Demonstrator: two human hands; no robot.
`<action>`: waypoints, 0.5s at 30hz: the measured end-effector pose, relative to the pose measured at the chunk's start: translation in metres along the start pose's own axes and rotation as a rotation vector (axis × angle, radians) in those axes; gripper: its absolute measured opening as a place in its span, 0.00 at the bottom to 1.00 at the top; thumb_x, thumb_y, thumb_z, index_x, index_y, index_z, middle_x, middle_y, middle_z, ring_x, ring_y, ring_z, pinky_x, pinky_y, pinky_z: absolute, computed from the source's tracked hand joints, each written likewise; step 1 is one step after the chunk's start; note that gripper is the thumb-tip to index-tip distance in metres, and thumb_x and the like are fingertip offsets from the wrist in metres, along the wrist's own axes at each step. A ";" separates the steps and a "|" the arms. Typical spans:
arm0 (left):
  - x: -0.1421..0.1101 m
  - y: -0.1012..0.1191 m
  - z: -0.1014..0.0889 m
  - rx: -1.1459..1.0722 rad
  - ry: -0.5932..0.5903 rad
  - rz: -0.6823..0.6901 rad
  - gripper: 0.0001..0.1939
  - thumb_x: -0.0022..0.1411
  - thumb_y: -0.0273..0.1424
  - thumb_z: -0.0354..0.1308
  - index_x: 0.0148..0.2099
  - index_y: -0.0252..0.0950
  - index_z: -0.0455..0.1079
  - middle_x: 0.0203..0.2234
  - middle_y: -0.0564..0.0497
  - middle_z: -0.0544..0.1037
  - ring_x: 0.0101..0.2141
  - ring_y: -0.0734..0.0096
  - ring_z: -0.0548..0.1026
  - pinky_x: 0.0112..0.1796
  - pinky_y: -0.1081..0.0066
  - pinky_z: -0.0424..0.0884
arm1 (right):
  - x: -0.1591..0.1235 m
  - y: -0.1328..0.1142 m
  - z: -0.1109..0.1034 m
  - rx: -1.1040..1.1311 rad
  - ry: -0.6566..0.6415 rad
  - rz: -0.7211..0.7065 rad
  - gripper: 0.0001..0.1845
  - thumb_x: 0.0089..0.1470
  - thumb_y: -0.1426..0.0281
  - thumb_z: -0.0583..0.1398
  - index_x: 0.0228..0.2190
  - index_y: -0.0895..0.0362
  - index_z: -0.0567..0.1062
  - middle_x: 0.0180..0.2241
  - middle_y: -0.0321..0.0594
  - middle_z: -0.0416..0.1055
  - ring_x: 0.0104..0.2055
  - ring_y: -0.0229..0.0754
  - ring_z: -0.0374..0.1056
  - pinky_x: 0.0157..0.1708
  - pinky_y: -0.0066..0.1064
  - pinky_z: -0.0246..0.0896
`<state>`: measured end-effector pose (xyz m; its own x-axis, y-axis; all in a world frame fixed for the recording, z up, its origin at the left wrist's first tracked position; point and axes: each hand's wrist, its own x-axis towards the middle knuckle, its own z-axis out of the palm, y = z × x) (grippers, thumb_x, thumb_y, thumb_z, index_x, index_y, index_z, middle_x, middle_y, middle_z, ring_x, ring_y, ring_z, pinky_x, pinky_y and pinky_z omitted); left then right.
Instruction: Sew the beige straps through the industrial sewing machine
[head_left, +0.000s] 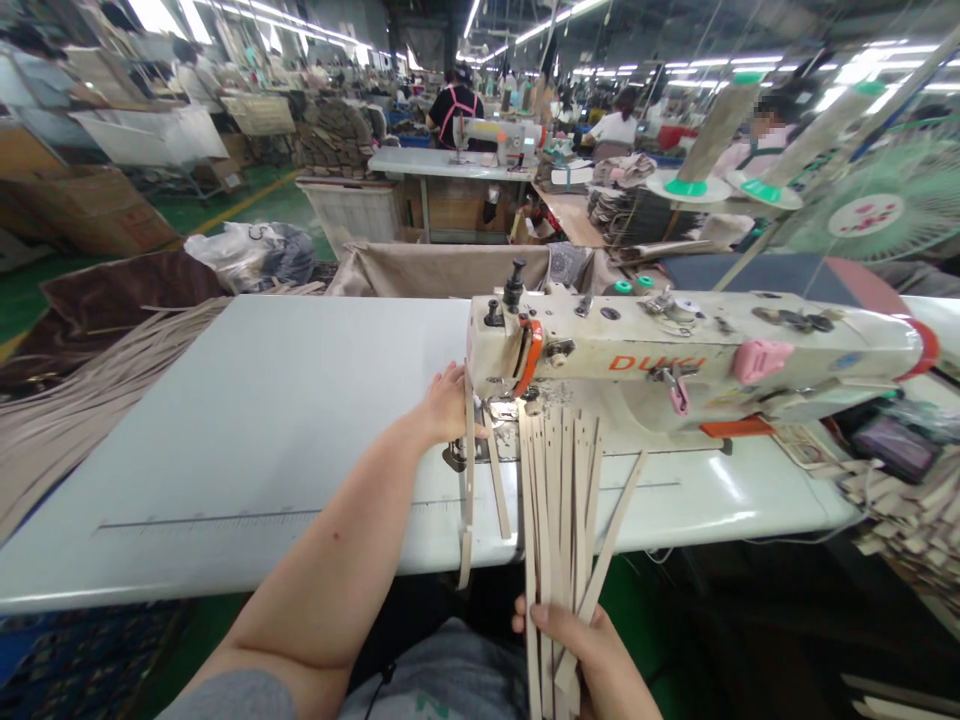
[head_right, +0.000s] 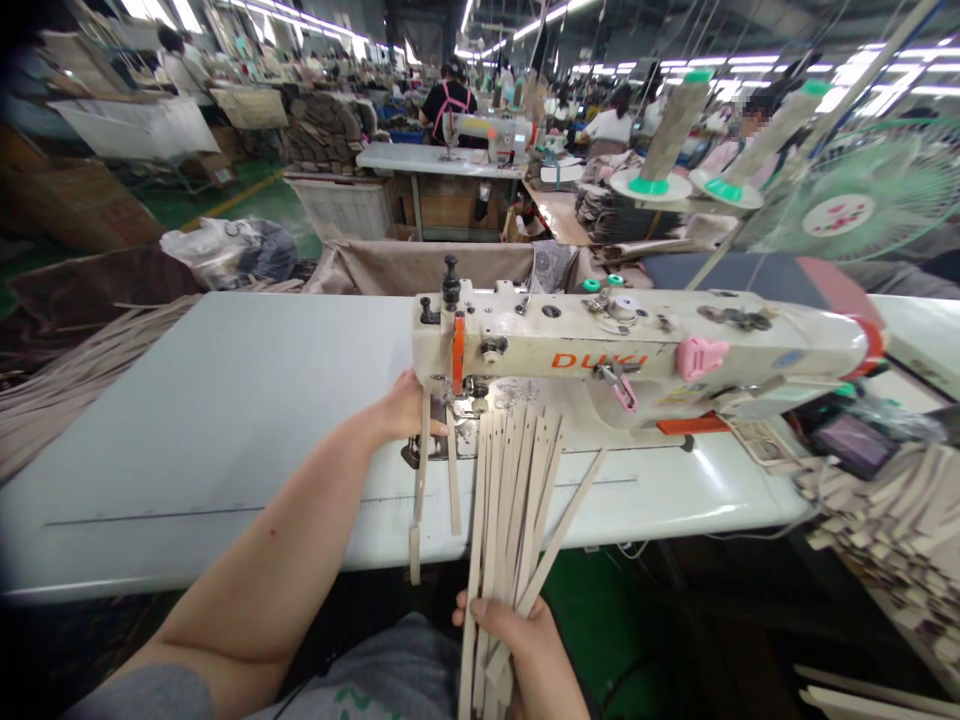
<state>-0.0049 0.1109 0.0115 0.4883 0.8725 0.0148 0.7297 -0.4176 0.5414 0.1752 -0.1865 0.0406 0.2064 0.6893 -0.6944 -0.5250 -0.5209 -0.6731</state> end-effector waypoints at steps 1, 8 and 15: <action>0.000 0.000 0.000 0.003 0.000 -0.001 0.50 0.43 0.39 0.84 0.68 0.41 0.76 0.72 0.37 0.72 0.73 0.28 0.66 0.73 0.38 0.61 | 0.000 0.001 -0.001 0.000 -0.012 0.010 0.19 0.35 0.64 0.83 0.29 0.63 0.92 0.28 0.51 0.87 0.32 0.48 0.79 0.36 0.31 0.74; 0.002 -0.001 0.000 0.037 -0.027 -0.007 0.46 0.45 0.36 0.82 0.67 0.39 0.77 0.73 0.37 0.71 0.74 0.30 0.64 0.75 0.39 0.59 | 0.000 0.002 0.003 -0.002 0.006 -0.033 0.21 0.34 0.60 0.86 0.20 0.59 0.85 0.19 0.40 0.79 0.24 0.39 0.68 0.28 0.28 0.65; 0.000 -0.002 0.000 0.006 -0.032 -0.024 0.48 0.43 0.36 0.83 0.68 0.41 0.77 0.74 0.38 0.69 0.75 0.27 0.61 0.76 0.37 0.55 | 0.004 0.011 -0.001 -0.039 0.004 -0.053 0.25 0.34 0.54 0.85 0.21 0.58 0.84 0.17 0.37 0.75 0.21 0.37 0.64 0.25 0.28 0.61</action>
<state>-0.0063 0.1113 0.0108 0.4858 0.8737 -0.0244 0.7439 -0.3986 0.5364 0.1714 -0.1896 0.0303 0.2364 0.7149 -0.6581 -0.4805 -0.5027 -0.7186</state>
